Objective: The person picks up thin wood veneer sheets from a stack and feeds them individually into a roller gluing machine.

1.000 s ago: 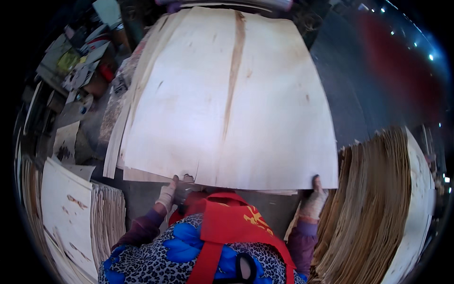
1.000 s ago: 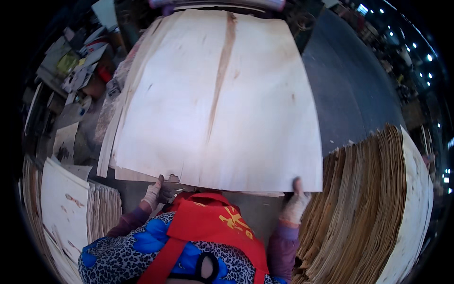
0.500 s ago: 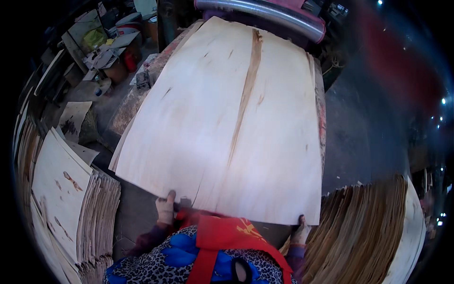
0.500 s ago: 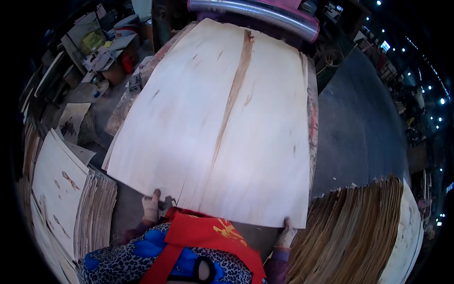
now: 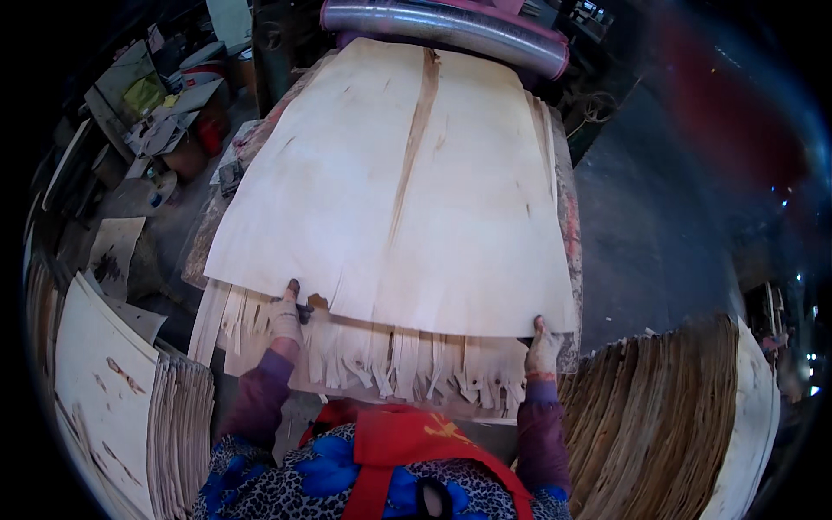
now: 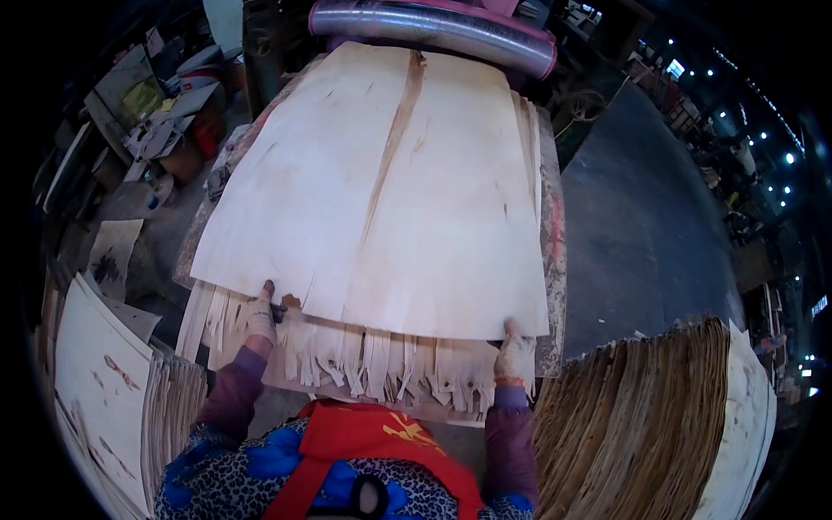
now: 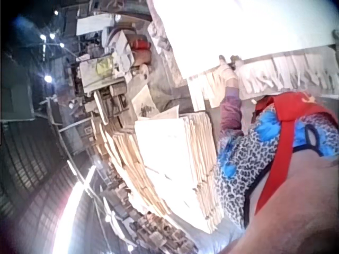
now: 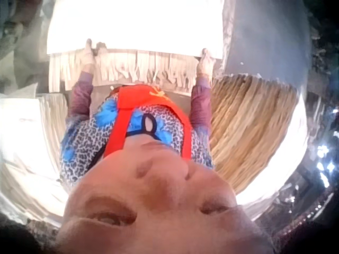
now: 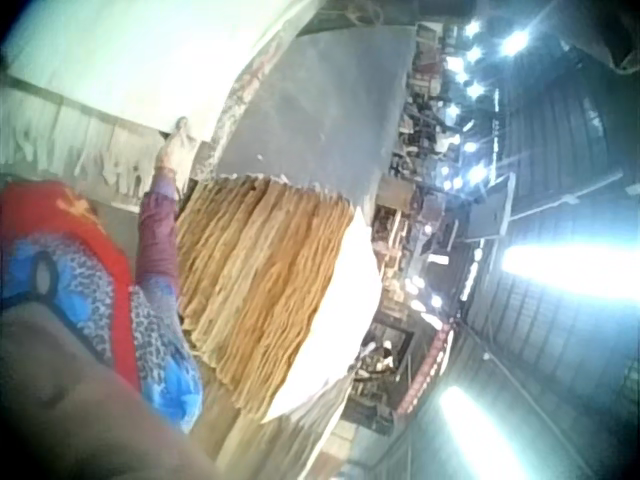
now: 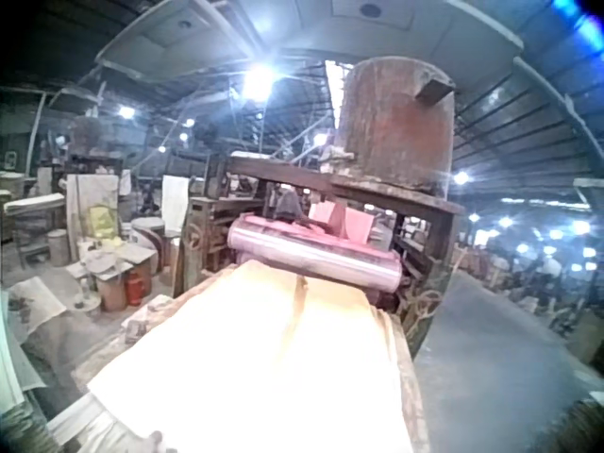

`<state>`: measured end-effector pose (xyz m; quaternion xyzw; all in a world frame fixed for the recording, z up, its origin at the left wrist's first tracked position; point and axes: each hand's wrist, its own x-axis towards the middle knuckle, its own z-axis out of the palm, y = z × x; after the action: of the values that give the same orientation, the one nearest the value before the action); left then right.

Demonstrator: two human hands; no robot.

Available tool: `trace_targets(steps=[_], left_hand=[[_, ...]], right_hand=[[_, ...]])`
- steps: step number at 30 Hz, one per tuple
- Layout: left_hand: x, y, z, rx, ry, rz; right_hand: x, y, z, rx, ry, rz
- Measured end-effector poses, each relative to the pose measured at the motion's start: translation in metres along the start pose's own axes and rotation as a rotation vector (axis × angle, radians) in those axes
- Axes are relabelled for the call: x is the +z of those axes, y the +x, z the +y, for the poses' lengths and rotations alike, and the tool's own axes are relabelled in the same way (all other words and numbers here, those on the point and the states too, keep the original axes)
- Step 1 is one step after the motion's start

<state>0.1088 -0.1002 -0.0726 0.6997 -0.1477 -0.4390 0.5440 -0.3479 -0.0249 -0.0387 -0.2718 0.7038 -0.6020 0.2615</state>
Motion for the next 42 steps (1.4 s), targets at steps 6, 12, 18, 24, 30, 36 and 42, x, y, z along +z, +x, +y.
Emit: trace_targets(steps=[6,12,18,24,30,36,42], left_hand=[[0.063,0.069,0.030,0.003,-0.108,-0.035],[0.180,0.166,0.052,-0.138,-0.184,-0.304],[0.235,0.175,0.086,0.054,-0.115,-0.604],[0.190,0.055,0.002,0.524,0.466,-0.524],[0.154,-0.030,-0.061,0.469,0.497,-0.514],[0.166,-0.048,-0.062,0.427,0.673,-0.495],[0.163,-0.082,-0.035,0.224,0.236,-0.664]], right_hand=[[0.067,0.084,0.008,-0.264,-0.405,-0.105],[0.087,0.181,-0.017,0.190,0.258,-0.131],[0.030,0.084,-0.114,-0.055,0.302,-0.125],[-0.052,-0.030,-0.026,0.112,0.195,0.020],[0.001,-0.066,0.019,0.150,0.167,-0.203],[0.080,-0.060,-0.010,-0.184,-0.766,-0.304],[0.075,-0.035,0.004,-0.177,-0.305,-0.425]])
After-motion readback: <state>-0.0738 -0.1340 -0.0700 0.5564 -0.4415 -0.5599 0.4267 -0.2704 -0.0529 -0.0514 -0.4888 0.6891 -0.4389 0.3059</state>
